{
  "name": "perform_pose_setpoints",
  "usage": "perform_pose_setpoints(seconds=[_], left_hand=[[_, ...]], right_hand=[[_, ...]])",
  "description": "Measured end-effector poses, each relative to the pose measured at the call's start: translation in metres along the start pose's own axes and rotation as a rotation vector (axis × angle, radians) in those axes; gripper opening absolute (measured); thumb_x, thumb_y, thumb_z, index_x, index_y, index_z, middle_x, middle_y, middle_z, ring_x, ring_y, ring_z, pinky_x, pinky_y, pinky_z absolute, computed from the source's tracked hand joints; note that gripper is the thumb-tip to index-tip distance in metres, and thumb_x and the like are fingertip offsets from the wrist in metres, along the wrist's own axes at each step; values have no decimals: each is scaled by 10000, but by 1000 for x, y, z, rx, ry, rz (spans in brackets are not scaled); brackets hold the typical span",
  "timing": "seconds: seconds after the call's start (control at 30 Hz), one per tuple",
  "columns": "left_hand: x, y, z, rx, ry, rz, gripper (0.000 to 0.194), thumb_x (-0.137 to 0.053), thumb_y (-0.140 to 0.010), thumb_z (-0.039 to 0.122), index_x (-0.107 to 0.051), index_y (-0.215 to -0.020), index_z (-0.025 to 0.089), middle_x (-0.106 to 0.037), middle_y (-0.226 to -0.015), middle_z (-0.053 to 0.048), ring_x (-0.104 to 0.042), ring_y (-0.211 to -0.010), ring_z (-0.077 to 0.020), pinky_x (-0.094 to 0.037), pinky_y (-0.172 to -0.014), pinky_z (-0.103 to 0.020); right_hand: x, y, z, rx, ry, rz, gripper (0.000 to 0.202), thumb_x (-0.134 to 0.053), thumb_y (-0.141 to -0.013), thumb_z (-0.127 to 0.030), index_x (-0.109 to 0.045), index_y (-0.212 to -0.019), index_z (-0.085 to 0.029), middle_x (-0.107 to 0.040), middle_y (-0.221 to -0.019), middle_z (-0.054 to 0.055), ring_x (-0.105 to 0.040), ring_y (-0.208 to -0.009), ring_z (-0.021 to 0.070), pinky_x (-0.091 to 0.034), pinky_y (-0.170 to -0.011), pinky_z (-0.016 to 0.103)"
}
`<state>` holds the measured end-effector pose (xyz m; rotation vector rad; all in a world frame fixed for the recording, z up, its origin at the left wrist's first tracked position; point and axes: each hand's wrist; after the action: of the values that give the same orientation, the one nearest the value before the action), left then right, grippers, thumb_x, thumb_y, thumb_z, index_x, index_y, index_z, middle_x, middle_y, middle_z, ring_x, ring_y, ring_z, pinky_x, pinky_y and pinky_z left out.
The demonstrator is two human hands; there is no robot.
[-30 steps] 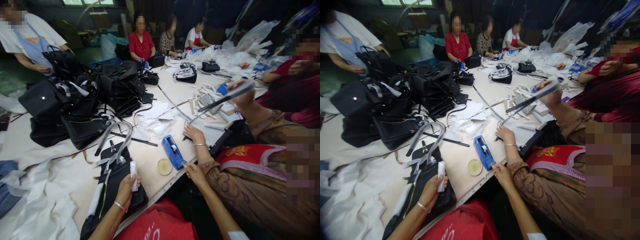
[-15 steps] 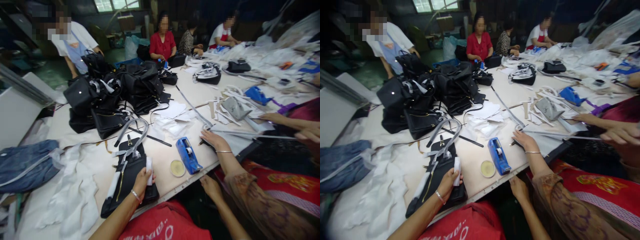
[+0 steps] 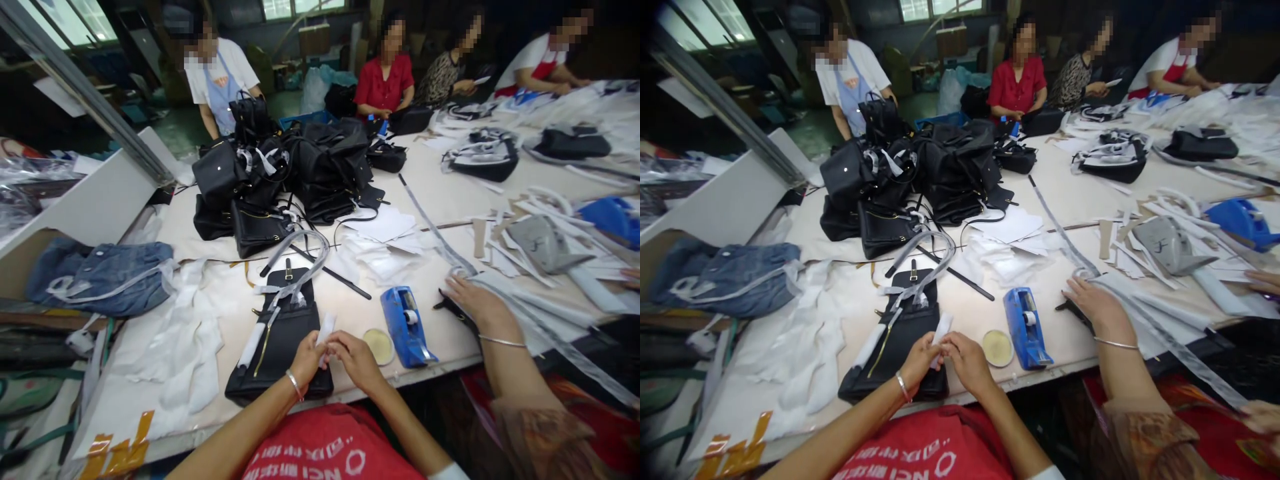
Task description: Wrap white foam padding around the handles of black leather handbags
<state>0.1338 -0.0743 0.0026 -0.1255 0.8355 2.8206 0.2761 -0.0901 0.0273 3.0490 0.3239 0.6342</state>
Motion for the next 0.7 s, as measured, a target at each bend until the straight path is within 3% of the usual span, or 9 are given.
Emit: perform_pose_setpoints(seconds=[0.23, 0.33, 0.43, 0.5, 0.7], left_hand=[[5, 4, 4, 11, 31, -73, 217, -641, -692, 294, -557, -837, 155, -558, -669, 14, -520, -541, -87, -368, -444, -170], [7, 5, 7, 49, 26, -122, 197, -606, -697, 241, -551, -867, 157, -566, -692, 9, -527, -544, -91, -373, -447, -176], [8, 4, 10, 66, 24, -138, 172, -584, -698, 219, -542, -854, 159, -572, -685, 6, -529, -531, -90, -378, -450, -181], [8, 4, 10, 63, 25, -134, 172, -606, -700, 251, -540, -828, 157, -575, -672, 4, -527, -519, -89, -386, -453, -184], [4, -3, 6, 94, 0, -48, 343, -583, -751, 489, -531, -755, 150, -562, -591, 4, -504, -440, -91, -378, -401, -191]], right_hand=[[-4, -7, 14, 93, 263, -54, 217, -414, -868, -176, -613, -934, -230, -633, -872, 22, -593, -815, 156, -421, -742, 247], [-2, -9, 11, 62, 312, -62, 267, -436, -846, -149, -562, -1061, -244, -643, -871, 15, -606, -808, 158, -415, -708, 241], [-2, -11, 11, -46, 265, -30, 428, -467, -824, -163, -415, -1241, -242, -632, -766, -17, -612, -712, 164, -412, -652, 248], [-4, -12, 14, -112, 185, 14, 458, -478, -815, -180, -377, -1258, -235, -607, -714, -36, -604, -668, 163, -417, -645, 254], [-12, -10, 27, -189, -70, 80, 465, -468, -833, -228, -338, -1279, -216, -567, -663, -52, -580, -619, 153, -431, -617, 251]])
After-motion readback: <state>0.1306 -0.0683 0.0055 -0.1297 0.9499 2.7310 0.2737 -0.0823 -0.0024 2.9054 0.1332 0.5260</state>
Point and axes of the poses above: each hand's wrist, its own y-axis away from the middle knuckle, its own x-axis out of the back of the hand, z = x × y
